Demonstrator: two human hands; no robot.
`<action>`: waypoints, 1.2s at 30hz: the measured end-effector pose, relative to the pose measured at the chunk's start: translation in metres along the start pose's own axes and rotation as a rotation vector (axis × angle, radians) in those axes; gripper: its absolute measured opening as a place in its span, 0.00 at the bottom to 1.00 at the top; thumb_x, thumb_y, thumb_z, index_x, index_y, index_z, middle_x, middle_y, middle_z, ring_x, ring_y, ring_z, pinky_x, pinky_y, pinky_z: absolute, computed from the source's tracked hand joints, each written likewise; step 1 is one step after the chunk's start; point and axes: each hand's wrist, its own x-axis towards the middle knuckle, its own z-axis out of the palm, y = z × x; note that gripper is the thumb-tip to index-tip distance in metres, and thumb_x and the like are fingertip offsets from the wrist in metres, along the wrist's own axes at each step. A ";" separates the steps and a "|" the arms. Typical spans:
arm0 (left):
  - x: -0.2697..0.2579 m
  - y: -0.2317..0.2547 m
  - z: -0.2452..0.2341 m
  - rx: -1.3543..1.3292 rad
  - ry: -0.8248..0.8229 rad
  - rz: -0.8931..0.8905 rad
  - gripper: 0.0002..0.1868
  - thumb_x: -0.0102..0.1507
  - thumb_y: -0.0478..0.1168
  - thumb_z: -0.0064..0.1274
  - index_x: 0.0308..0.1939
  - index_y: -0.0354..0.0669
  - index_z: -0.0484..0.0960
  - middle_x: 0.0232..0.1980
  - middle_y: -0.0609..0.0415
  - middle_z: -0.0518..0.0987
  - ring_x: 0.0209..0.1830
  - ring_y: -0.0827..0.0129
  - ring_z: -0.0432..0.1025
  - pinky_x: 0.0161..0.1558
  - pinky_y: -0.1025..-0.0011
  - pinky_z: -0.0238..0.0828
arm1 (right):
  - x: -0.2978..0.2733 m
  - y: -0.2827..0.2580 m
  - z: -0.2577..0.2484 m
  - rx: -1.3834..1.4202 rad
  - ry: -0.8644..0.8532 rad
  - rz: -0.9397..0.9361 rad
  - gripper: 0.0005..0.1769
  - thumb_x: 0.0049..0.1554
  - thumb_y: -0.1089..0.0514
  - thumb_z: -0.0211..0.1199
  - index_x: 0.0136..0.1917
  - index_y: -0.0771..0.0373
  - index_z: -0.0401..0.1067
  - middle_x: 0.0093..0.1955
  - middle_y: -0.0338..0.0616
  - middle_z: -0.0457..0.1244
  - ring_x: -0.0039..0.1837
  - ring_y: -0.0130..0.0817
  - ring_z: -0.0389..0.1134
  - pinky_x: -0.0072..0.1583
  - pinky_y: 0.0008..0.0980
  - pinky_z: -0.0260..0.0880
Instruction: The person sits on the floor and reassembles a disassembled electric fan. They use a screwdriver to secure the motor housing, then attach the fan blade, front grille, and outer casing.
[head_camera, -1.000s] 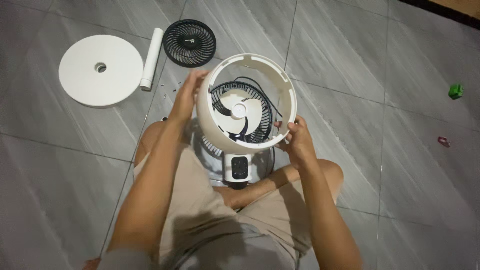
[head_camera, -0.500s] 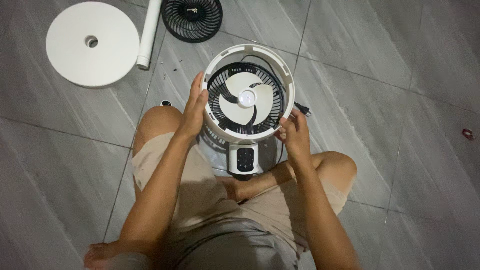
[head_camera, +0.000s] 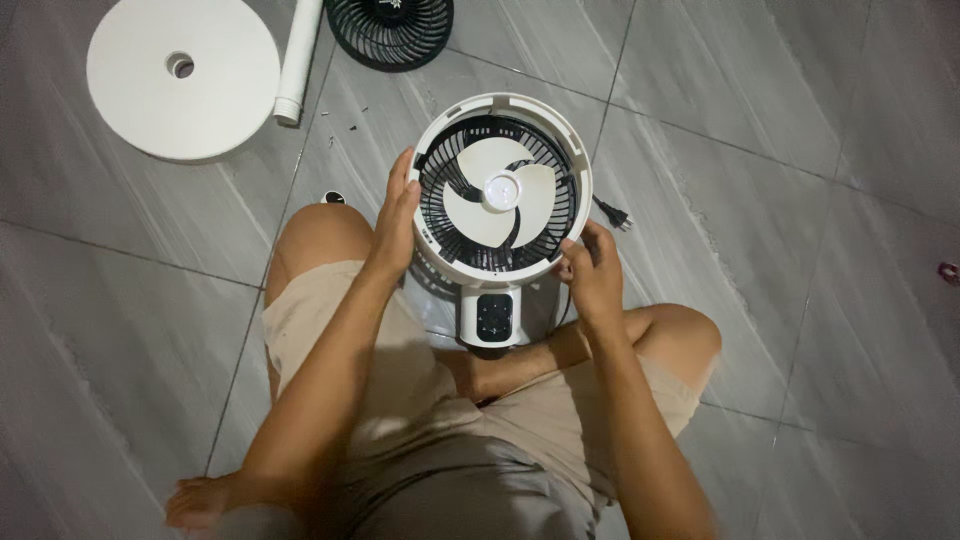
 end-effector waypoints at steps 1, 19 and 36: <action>-0.001 -0.001 -0.001 0.005 0.002 -0.022 0.34 0.73 0.50 0.31 0.80 0.38 0.52 0.81 0.42 0.56 0.82 0.56 0.51 0.78 0.64 0.42 | -0.001 0.004 0.000 0.022 -0.001 -0.001 0.26 0.60 0.59 0.58 0.70 0.69 0.62 0.54 0.43 0.64 0.44 0.24 0.62 0.43 0.25 0.65; 0.009 0.001 0.003 0.024 -0.025 0.084 0.31 0.74 0.48 0.33 0.79 0.38 0.54 0.82 0.40 0.56 0.84 0.53 0.50 0.80 0.62 0.41 | 0.008 0.017 0.000 -0.016 0.011 0.007 0.26 0.60 0.58 0.58 0.70 0.68 0.63 0.46 0.38 0.63 0.41 0.21 0.61 0.41 0.22 0.63; 0.008 -0.016 0.002 -0.076 -0.043 -0.008 0.35 0.72 0.50 0.34 0.80 0.37 0.51 0.82 0.42 0.55 0.82 0.57 0.49 0.79 0.64 0.41 | 0.006 0.038 -0.009 -0.083 0.000 -0.142 0.30 0.61 0.56 0.62 0.74 0.68 0.63 0.65 0.45 0.62 0.47 0.26 0.66 0.46 0.24 0.67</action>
